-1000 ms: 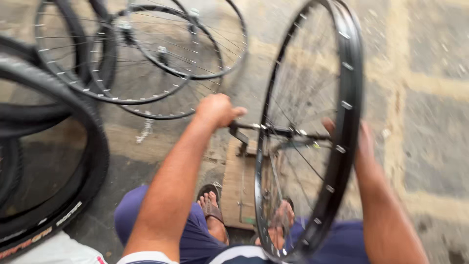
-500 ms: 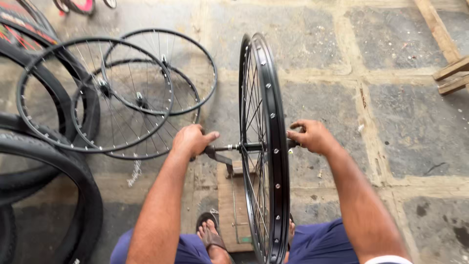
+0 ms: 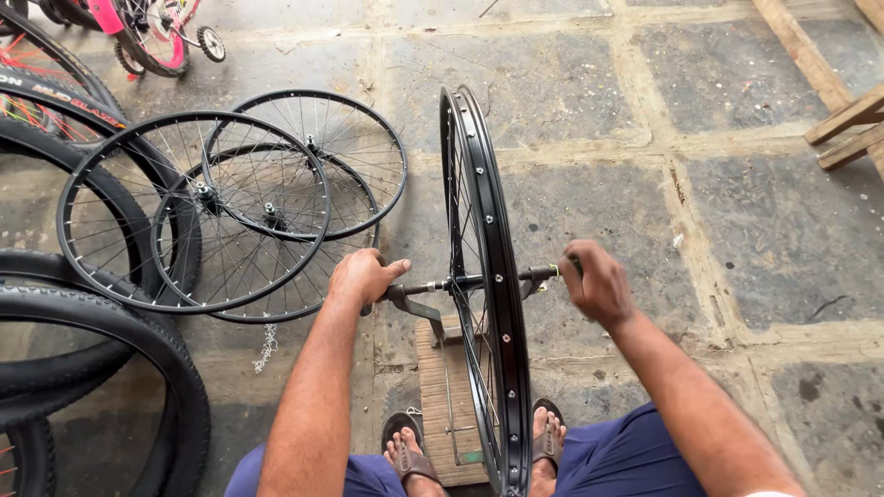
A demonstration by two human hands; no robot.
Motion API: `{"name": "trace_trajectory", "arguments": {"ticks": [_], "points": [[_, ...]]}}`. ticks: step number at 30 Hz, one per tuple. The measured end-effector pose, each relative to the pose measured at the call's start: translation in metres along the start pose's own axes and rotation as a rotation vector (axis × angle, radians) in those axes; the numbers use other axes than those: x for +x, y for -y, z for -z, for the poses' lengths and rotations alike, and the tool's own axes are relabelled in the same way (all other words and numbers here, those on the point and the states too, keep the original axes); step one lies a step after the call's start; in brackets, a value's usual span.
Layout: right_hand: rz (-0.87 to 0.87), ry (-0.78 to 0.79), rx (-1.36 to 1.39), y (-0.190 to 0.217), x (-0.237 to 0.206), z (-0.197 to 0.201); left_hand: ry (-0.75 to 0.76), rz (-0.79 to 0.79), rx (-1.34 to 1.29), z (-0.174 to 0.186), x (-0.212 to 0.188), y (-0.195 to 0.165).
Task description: The person sits on the floor and uses pliers and a spoke wrench to adjust the spokes and rim of a bicycle wheel mounted on a truing stand. They repeatedly tighten and loosen spokes, spin the wheel to check alignment, and remove the wheel from the stand before handling a bag of parts.
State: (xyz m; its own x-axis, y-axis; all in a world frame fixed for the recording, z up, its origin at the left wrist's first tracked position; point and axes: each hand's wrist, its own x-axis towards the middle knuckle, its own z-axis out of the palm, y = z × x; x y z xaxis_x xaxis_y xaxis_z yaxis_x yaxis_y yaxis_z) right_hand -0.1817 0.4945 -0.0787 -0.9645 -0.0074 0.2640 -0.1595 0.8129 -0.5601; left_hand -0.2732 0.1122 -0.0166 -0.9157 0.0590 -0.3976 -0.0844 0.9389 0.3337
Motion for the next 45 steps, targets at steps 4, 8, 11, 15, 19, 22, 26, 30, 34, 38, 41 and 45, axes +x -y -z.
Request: {"name": "trace_trajectory", "arguments": {"ticks": [4,8,11,15,19,22,26,30,34,38,41,45], "points": [[-0.258,0.062,0.522,-0.001,-0.015,0.007,-0.01,-0.009,0.032,0.0,-0.002,-0.003],[-0.425,0.426,1.136,-0.017,-0.011,0.038,-0.467,-0.267,0.023,-0.01,-0.019,-0.004],[-0.263,0.429,1.134,-0.024,-0.017,0.052,-0.651,-0.357,-0.15,-0.015,-0.038,-0.015],[-0.659,0.448,0.832,-0.025,-0.016,0.057,-0.441,-0.555,-0.925,0.009,-0.063,-0.069],[-0.25,0.407,1.076,-0.031,-0.017,0.064,-0.15,-0.612,-1.051,0.045,-0.107,-0.116],[-0.326,0.333,1.056,-0.036,-0.028,0.067,-0.092,-0.651,-0.902,0.057,-0.139,-0.145],[-0.251,0.335,0.854,-0.036,-0.041,0.067,-0.141,-0.624,-1.054,0.055,-0.158,-0.176],[-0.276,0.238,0.993,-0.035,-0.046,0.075,-0.222,-0.507,-1.089,0.048,-0.162,-0.189],[-0.303,0.331,0.852,-0.035,-0.053,0.079,-0.207,-0.408,-1.115,0.047,-0.171,-0.195],[-0.348,0.265,0.827,-0.033,-0.055,0.079,-0.22,-0.442,-1.057,0.051,-0.178,-0.208],[-0.276,0.262,0.788,-0.032,-0.052,0.081,-0.228,-0.433,-1.016,0.054,-0.182,-0.215],[-0.094,0.186,1.232,-0.039,-0.053,0.09,-0.248,-0.64,-0.961,0.082,-0.192,-0.212]]}}
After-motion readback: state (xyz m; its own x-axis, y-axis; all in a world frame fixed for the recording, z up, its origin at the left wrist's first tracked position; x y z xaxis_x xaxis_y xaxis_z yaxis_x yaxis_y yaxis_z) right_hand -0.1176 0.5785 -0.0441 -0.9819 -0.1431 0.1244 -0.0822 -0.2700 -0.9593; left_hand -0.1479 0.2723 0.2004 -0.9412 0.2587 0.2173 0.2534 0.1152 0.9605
